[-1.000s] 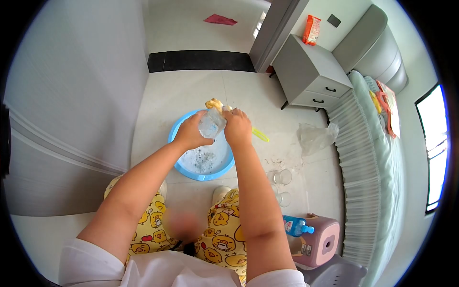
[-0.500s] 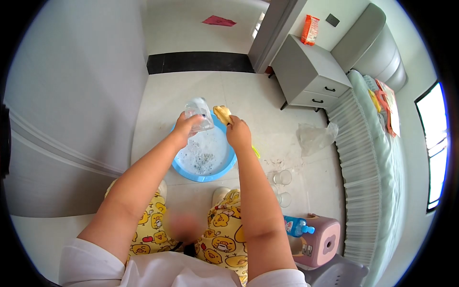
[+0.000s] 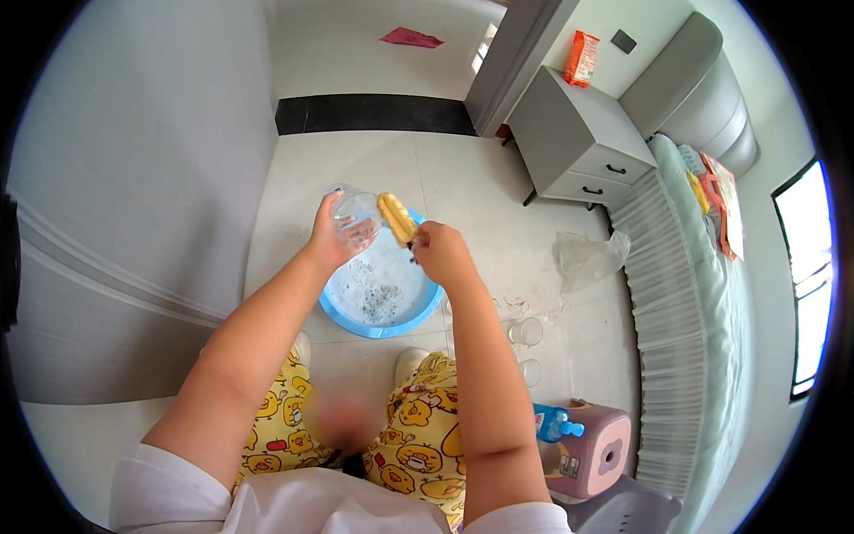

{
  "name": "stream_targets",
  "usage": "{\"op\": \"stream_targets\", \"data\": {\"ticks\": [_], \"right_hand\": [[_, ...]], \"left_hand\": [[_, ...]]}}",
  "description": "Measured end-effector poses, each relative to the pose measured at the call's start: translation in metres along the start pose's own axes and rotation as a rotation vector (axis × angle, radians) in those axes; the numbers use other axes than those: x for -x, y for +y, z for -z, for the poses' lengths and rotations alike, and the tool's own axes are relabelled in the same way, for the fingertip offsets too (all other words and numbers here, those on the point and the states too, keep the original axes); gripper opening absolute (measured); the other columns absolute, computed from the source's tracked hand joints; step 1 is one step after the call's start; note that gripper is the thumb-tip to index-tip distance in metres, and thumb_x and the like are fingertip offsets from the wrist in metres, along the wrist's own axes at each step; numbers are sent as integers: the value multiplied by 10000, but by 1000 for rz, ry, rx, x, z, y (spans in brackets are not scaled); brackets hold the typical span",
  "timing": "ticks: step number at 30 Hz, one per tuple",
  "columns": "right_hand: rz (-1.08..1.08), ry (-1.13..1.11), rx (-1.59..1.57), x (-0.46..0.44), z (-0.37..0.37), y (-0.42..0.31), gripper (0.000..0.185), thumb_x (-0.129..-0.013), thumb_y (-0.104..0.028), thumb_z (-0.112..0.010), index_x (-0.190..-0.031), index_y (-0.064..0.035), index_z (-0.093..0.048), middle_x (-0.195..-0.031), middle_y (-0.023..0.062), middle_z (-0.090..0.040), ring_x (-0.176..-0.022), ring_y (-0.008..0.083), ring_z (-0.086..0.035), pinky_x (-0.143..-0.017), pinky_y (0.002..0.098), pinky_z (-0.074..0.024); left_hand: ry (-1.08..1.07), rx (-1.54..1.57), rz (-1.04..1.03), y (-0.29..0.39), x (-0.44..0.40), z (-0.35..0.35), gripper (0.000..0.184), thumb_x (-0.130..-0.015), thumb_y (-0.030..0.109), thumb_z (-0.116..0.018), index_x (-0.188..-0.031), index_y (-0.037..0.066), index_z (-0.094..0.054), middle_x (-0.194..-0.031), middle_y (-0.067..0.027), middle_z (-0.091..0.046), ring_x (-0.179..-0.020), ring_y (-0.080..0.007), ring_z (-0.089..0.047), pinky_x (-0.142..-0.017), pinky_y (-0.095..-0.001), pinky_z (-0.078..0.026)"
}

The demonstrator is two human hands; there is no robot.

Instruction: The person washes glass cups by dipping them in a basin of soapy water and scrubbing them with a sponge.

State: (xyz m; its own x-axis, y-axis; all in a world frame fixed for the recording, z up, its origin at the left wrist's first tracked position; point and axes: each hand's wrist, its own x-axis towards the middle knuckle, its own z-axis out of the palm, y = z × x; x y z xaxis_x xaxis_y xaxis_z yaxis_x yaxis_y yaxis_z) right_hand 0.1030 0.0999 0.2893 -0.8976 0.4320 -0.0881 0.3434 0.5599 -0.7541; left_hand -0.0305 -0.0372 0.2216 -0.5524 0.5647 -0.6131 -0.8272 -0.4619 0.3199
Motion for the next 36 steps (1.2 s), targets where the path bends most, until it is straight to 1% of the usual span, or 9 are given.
{"op": "stream_targets", "data": {"ticks": [4, 8, 11, 14, 18, 22, 27, 30, 36], "right_hand": [[-51, -75, 103, 9, 8, -19, 130, -775, -86, -544, -848, 0, -609, -677, 96, -632, -531, 174, -608, -568, 290, -488], [-71, -54, 143, 20, 13, -37, 147, -787, -111, -531, -871, -25, -616, -643, 75, -626, -510, 162, -599, -567, 296, -487], [-82, -167, 166, 19, 5, -36, 135, -776, -114, -546, -867, -44, -617, -679, 102, -631, -561, 206, -614, -570, 319, -489], [198, 68, 399, 9, -21, -24, 173, -735, -69, -569, -900, -19, -581, -761, 174, -622, -732, 331, -604, -621, 394, -484], [293, -12, 437, -1, -42, -8, 182, -718, -4, -534, -892, 47, -517, -716, 220, -598, -708, 359, -598, -614, 430, -476], [277, 28, 484, -2, -38, -14, 145, -732, -31, -537, -871, 12, -533, -736, 203, -608, -700, 349, -606, -601, 424, -486], [-28, 133, 703, -6, -34, -23, 116, -776, -160, -555, -830, -82, -621, -806, 150, -628, -757, 310, -613, -646, 409, -491], [-60, 112, 749, -9, -38, -22, 133, -795, -161, -531, -830, -77, -628, -809, 143, -633, -768, 297, -620, -655, 397, -497], [30, -54, 708, -3, -58, -35, 136, -789, -135, -511, -788, -56, -622, -796, 153, -630, -754, 283, -621, -632, 391, -495]], "left_hand": [[12, 47, -3, -2, -1, -2, 887, -663, 473, -647, -1268, 10, -194, -1162, -242, -375, -1073, -333, -438, -919, -462, -364], [0, 16, 21, -3, -7, 1, 839, -684, 515, -594, -1269, 31, -237, -1203, -185, -394, -1089, -300, -444, -937, -435, -356], [-137, -16, 37, -6, -9, 2, 736, -715, 536, -534, -1239, 59, -334, -1210, -133, -427, -1089, -270, -454, -934, -412, -365], [-175, -24, 52, -9, -2, -4, 633, -748, 535, -480, -1187, 82, -424, -1186, -109, -462, -1076, -257, -468, -919, -401, -381], [-220, -123, 6, -15, 7, -9, 597, -758, 534, -463, -1161, 94, -452, -1163, -108, -478, -1057, -257, -479, -902, -391, -397], [-179, -98, 10, -17, 8, -9, 636, -735, 536, -501, -1167, 73, -434, -1166, -122, -468, -1047, -253, -481, -899, -381, -401], [-137, -36, 82, -15, 2, -5, 675, -711, 517, -548, -1167, 38, -412, -1161, -144, -459, -1057, -260, -472, -898, -390, -402], [30, -47, 70, -18, 6, -14, 696, -706, 516, -553, -1182, 32, -395, -1157, -159, -456, -1024, -274, -487, -873, -388, -421], [-65, -2, -19, -17, -7, -7, 748, -715, 541, -527, -1201, -1, -356, -1083, -201, -469, -903, -295, -544, -753, -403, -475]]}}
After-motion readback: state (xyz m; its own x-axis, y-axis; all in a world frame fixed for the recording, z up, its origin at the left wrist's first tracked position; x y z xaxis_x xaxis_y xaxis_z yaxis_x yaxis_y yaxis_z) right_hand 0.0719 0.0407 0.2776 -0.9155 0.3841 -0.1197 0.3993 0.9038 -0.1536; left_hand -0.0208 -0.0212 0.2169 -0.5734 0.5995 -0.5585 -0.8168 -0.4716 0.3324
